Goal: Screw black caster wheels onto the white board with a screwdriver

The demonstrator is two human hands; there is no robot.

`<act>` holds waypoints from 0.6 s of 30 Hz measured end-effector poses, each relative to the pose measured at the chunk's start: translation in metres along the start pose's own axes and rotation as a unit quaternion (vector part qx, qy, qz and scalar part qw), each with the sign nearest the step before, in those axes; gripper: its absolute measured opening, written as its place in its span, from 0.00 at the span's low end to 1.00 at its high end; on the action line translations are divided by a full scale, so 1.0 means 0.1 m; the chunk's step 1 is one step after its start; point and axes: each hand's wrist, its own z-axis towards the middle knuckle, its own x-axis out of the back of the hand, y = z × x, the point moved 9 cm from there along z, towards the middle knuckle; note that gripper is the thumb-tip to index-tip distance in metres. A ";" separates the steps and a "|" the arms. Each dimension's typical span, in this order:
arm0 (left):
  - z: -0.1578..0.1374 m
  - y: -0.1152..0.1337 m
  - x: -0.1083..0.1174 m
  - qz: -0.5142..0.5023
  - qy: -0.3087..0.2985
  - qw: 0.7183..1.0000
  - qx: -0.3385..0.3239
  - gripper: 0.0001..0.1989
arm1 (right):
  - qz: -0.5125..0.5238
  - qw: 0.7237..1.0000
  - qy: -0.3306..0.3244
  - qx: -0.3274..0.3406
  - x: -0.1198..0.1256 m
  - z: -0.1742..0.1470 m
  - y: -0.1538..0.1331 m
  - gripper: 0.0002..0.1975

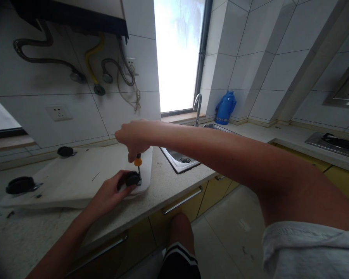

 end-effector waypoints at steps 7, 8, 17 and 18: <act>-0.01 0.04 0.04 -0.017 0.011 1.000 -0.003 0.19 | 0.011 0.993 -0.114 0.036 -0.05 -0.34 0.17 0.16; -0.02 0.05 0.04 -0.017 0.008 1.000 -0.006 0.18 | 0.020 0.994 -0.108 0.029 -0.05 -0.39 0.23 0.14; -0.07 0.02 0.00 -0.007 0.000 1.000 -0.014 0.19 | -0.002 0.997 -0.026 -0.067 -0.22 -0.57 0.46 0.18; -0.07 0.02 -0.02 -0.006 0.000 1.000 -0.018 0.19 | -0.027 0.996 -0.018 -0.079 -0.23 -0.55 0.42 0.19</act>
